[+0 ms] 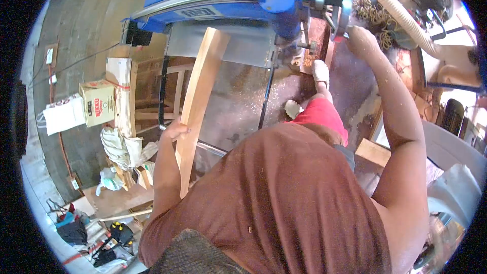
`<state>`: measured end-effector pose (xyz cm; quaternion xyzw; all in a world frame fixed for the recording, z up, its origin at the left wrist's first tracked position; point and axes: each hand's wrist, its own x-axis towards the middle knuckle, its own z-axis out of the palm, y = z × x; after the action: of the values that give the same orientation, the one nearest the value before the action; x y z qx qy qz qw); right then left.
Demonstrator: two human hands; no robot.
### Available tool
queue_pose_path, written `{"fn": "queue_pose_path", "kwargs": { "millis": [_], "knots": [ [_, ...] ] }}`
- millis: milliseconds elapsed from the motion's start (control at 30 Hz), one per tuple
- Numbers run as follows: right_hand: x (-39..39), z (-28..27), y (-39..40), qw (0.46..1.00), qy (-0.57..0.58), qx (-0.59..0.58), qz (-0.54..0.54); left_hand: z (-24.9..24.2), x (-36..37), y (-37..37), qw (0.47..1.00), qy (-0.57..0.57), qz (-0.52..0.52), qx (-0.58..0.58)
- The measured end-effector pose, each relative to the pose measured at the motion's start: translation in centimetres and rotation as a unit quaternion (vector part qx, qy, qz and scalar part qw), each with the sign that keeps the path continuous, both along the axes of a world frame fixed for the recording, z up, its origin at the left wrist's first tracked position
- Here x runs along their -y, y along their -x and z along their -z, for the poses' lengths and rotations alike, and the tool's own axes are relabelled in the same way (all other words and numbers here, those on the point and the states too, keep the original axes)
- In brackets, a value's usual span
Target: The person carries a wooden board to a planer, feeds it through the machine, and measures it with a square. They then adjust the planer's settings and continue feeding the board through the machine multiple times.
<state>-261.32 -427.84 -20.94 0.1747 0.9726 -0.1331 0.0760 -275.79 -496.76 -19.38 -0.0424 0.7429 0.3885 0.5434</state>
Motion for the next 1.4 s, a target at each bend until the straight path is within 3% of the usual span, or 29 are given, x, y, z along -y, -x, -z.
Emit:
{"fn": "queue_pose_path", "kwargs": {
  "millis": [133,200,267,367,433,467,533,800,867,933,967,1000,1067,1100,1133,1167,1267,1300,1400],
  "knots": [
    [0.9,-2.3,0.5,0.994,0.017,0.101,0.049,-0.2,-0.9,-1.0,0.995,0.081,0.016,-0.053],
    [0.9,-2.3,0.0,1.0,0.024,0.013,0.004,1.0,-0.5,-2.3,0.993,0.095,0.015,-0.067],
    [0.6,-1.5,-0.1,0.999,0.028,0.011,0.01,2.2,-0.8,-4.3,0.97,0.083,0.079,-0.212],
    [0.5,-1.1,-0.1,1.0,0.027,0.002,0.012,1.1,-5.2,-7.7,0.957,0.053,0.084,-0.272],
    [0.2,-0.5,-0.2,0.999,0.034,-0.002,0.004,1.1,-7.3,-9.4,0.915,0.095,0.112,-0.375],
    [0.2,-0.4,-0.3,0.999,0.037,-0.001,0.007,1.7,-7.8,-10.2,0.915,0.097,0.116,-0.374],
    [0.4,-0.5,-0.4,0.999,0.029,-0.038,0.003,2.9,-8.6,-12.0,0.826,0.221,0.173,-0.49],
    [-0.1,0.2,-0.6,0.997,0.065,-0.032,-0.016,5.7,-10.3,-11.8,0.772,0.397,0.153,-0.472],
    [-0.3,-0.2,-0.4,0.996,0.084,-0.023,-0.017,6.1,-7.8,-10.4,0.759,0.376,0.202,-0.493],
    [-0.8,-0.3,-0.5,0.993,0.102,-0.018,-0.049,6.8,-5.9,-9.2,0.717,0.254,0.257,-0.596],
    [-0.9,-0.4,-0.5,0.992,0.111,-0.02,-0.056,3.7,-10.2,-6.9,0.812,0.223,0.212,-0.495],
    [-1.0,-0.4,-0.5,0.99,0.122,-0.022,-0.064,4.0,-11.6,-4.3,0.797,0.157,0.237,-0.532],
    [-1.3,-0.2,-0.5,0.987,0.137,-0.043,-0.075,1.2,-23.2,-1.4,0.813,0.079,0.156,-0.556],
    [-1.5,-0.5,-0.4,0.985,0.156,-0.014,-0.075,3.1,-24.2,1.7,0.802,0.054,0.175,-0.569],
    [-1.6,-0.8,-0.3,0.982,0.174,0.016,-0.078,7.2,-24.0,3.6,0.817,0.046,0.059,-0.572],
    [-1.7,-0.8,-0.2,0.982,0.171,0.024,-0.081,2.7,-30.8,3.2,0.841,0.179,0.083,-0.504],
    [-2.2,-0.9,-0.1,0.975,0.199,0.027,-0.1,3.9,-29.9,6.0,0.81,0.221,0.15,-0.521],
    [-2.3,-0.8,0.0,0.974,0.198,0.034,-0.108,3.7,-29.3,5.7,0.765,0.223,0.19,-0.574],
    [-2.4,-0.7,0.4,0.967,0.222,0.051,-0.115,4.0,-28.8,7.2,0.782,0.263,0.205,-0.527]
  ]
}}
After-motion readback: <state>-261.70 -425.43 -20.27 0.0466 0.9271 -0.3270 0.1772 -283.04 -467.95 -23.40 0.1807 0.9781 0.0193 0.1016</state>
